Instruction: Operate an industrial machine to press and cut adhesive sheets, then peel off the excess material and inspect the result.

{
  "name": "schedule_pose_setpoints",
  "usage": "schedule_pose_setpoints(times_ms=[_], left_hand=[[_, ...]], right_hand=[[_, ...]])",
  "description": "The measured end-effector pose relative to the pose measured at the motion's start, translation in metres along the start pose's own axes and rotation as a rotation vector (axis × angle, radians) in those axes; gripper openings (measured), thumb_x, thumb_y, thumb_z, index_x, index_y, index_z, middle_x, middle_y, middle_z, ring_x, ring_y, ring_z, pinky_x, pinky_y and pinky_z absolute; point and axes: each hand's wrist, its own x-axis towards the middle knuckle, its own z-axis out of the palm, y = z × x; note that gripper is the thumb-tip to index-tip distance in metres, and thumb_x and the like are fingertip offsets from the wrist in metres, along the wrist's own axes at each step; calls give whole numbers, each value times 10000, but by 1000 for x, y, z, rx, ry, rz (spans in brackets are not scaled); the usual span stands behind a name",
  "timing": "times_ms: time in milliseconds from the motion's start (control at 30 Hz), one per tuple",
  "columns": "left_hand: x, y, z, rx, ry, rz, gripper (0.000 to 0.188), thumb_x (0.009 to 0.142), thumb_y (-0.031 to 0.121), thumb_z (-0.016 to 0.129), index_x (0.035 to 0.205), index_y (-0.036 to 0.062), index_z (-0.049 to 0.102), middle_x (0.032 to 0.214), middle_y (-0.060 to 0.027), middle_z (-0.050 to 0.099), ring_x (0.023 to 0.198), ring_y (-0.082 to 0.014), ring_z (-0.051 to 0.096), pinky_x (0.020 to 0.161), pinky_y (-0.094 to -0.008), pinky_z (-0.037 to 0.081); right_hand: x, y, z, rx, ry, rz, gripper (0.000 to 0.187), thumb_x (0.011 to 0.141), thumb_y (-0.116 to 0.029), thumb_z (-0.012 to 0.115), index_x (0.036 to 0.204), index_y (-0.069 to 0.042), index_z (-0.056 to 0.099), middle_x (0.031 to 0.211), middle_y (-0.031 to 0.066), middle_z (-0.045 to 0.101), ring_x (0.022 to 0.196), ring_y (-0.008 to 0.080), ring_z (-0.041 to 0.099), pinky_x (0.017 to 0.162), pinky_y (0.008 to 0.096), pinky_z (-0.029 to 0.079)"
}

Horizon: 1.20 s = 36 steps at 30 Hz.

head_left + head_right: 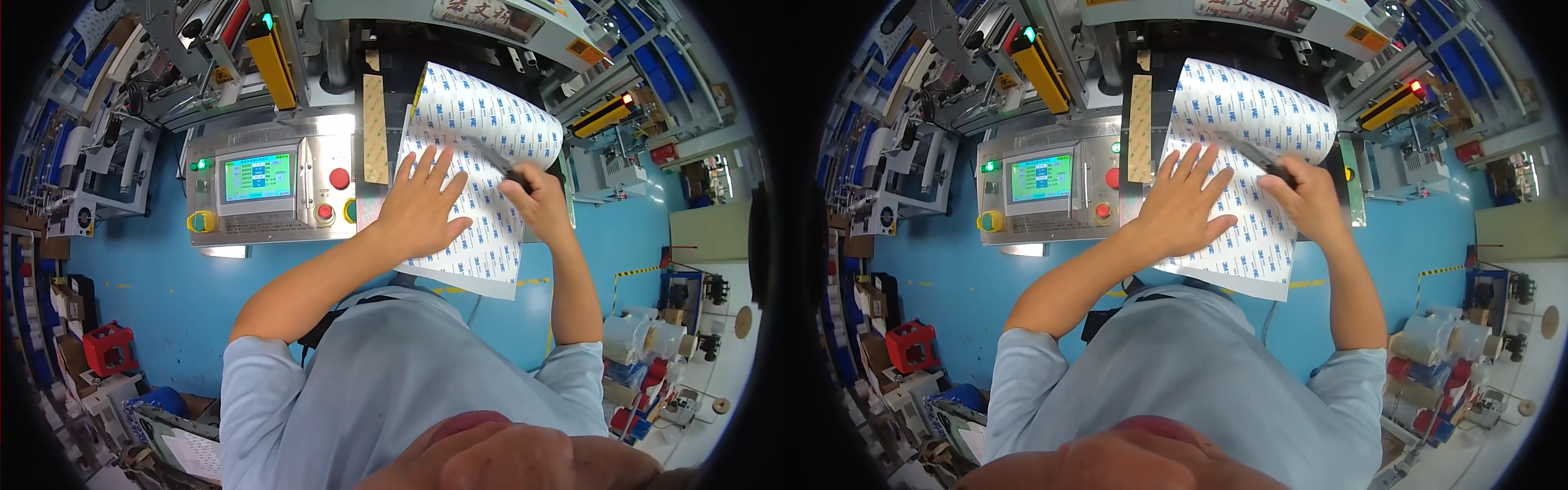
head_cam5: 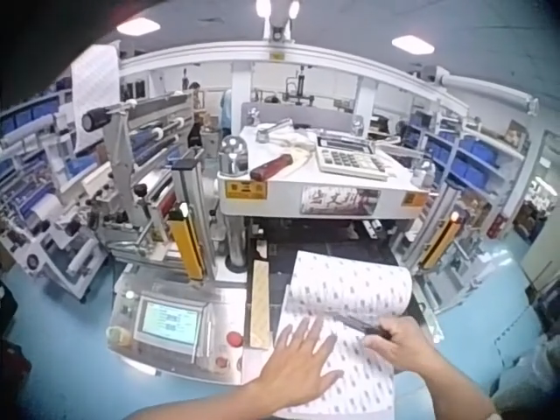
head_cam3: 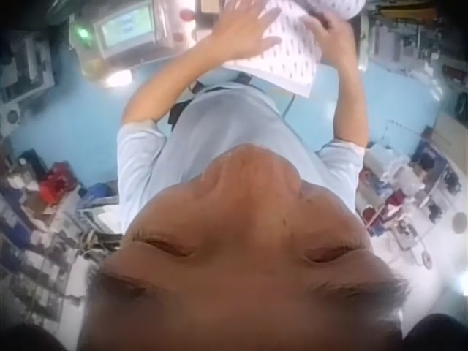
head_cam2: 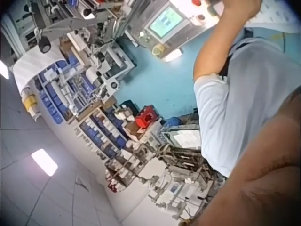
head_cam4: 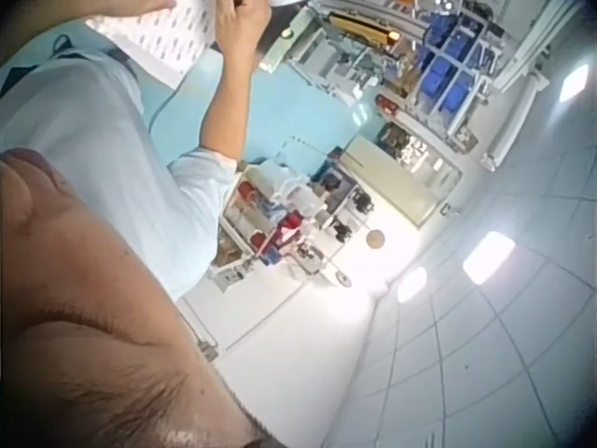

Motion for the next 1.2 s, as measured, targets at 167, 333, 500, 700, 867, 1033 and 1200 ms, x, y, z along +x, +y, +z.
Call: schedule_pose_setpoints(times_ms=[167,333,500,700,867,1033,1200], left_hand=[[2,-4,-3,-21,24,27,643,887,468,595,1390,82,489,1487,-251,349,1400,-425,281,1139,-550,195],[4,-3,-5,17,-39,26,631,907,457,583,1394,68,483,1489,-270,333,1396,-439,276,1137,-550,182],[7,-3,-6,29,-52,44,630,900,453,592,1386,66,491,1481,-274,340,1392,-446,281,1134,-555,181],[6,-2,-5,39,-39,27,626,898,447,592,1386,68,492,1475,-284,343,1382,-449,295,1129,-560,187],[2,-4,-4,7,36,20,625,864,456,627,1357,84,526,1469,-257,383,1382,-415,324,1134,-545,207],[0,-3,-4,-70,59,18,599,848,422,647,1317,62,547,1408,-246,432,1346,-420,359,1121,-533,239],[-6,-3,2,-25,100,-7,625,836,423,664,1319,46,538,1383,-235,452,1331,-418,372,1118,-532,248]], right_hand=[[6,17,-15,-229,175,-242,267,855,-248,704,821,-11,585,697,147,565,600,308,545,570,365,434],[17,44,-30,82,672,-92,197,830,-149,731,862,-17,589,751,22,594,651,127,538,608,299,437],[31,49,-24,466,416,114,475,793,-144,796,619,-163,354,614,-90,422,598,29,352,551,215,296],[30,66,-3,746,441,-16,455,818,10,745,643,-165,362,672,-74,439,631,34,382,612,218,316],[26,67,-10,471,428,-43,431,832,-65,751,638,-141,374,637,-78,424,605,32,374,582,198,334],[4,47,-33,319,625,-81,313,816,-91,774,709,-49,483,714,5,586,639,69,499,587,247,439],[5,-22,9,-257,70,-51,275,871,-298,674,987,-52,632,845,158,662,724,308,654,677,362,510]])
